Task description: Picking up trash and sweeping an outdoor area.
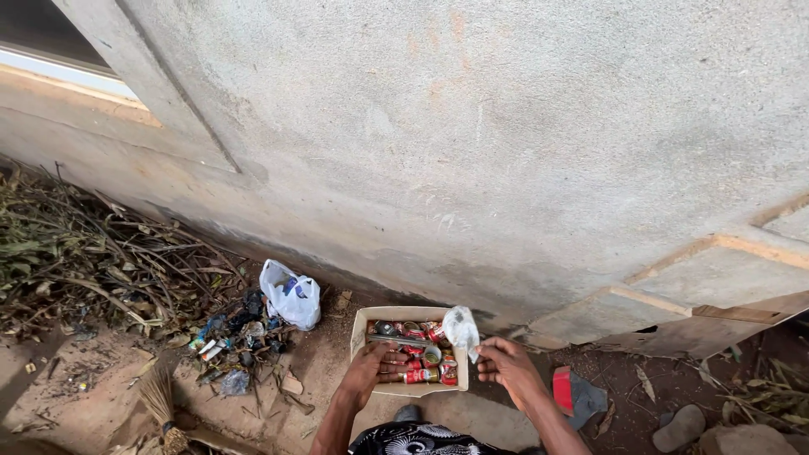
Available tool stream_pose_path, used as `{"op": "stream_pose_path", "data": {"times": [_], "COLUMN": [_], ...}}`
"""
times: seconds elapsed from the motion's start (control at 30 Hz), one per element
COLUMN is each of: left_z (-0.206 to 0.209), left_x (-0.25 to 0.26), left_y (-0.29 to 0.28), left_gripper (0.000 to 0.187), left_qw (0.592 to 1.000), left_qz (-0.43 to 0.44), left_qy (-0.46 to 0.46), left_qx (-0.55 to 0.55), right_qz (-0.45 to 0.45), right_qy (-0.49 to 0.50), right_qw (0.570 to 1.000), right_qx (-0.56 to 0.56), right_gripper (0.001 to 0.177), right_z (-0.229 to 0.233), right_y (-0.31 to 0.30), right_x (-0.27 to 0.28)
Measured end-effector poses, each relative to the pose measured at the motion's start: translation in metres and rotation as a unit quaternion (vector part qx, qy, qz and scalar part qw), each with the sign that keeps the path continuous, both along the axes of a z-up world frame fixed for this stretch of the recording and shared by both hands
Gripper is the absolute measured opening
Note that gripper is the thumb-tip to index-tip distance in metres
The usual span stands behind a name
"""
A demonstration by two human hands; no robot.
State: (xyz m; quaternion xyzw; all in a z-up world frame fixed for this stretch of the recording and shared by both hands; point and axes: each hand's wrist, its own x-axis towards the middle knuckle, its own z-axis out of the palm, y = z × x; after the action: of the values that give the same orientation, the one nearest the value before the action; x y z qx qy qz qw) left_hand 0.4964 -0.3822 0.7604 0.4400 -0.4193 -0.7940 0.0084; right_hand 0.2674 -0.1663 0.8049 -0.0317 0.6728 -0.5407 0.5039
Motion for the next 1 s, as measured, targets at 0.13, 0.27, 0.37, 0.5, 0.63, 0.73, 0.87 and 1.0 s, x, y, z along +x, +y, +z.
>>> {"op": "stream_pose_path", "data": {"times": [0.13,0.27,0.37,0.5,0.63,0.73,0.87,1.0], "left_z": [-0.008,-0.010,-0.009,0.001,-0.007,-0.030,-0.034,-0.018], "left_x": [0.017,0.024,0.024,0.022,0.013,0.003,-0.028,-0.078], "left_y": [-0.001,0.003,0.006,0.011,0.018,0.024,0.042,0.066], "left_gripper": [0.041,0.042,0.043,0.044,0.044,0.047,0.047,0.040], "left_qw": [0.999,0.999,0.999,0.999,0.999,0.995,0.987,0.973], "left_qz": [0.031,0.048,0.045,0.028,-0.027,-0.083,-0.152,-0.222], "left_qy": [0.027,0.001,-0.010,-0.022,-0.032,-0.040,-0.018,-0.064], "left_qx": [0.004,0.007,0.011,0.013,0.026,0.024,0.037,0.015], "right_qz": [0.051,0.084,0.071,0.076,-0.026,-0.140,-0.274,-0.376], "right_qy": [0.012,0.017,0.014,0.007,-0.042,-0.107,-0.112,-0.119], "right_qw": [0.999,0.996,0.996,0.994,0.996,0.984,0.954,0.919], "right_qx": [0.005,0.035,0.052,0.077,0.075,0.037,0.047,-0.004], "right_gripper": [0.019,0.024,0.028,0.033,0.029,0.026,0.024,0.027], "right_z": [-0.044,-0.084,-0.104,-0.127,-0.161,-0.165,-0.145,-0.138], "right_y": [-0.018,-0.038,-0.042,-0.017,0.038,0.097,0.181,0.260], "right_x": [0.007,0.014,0.015,0.010,0.002,0.001,0.017,0.037]}}
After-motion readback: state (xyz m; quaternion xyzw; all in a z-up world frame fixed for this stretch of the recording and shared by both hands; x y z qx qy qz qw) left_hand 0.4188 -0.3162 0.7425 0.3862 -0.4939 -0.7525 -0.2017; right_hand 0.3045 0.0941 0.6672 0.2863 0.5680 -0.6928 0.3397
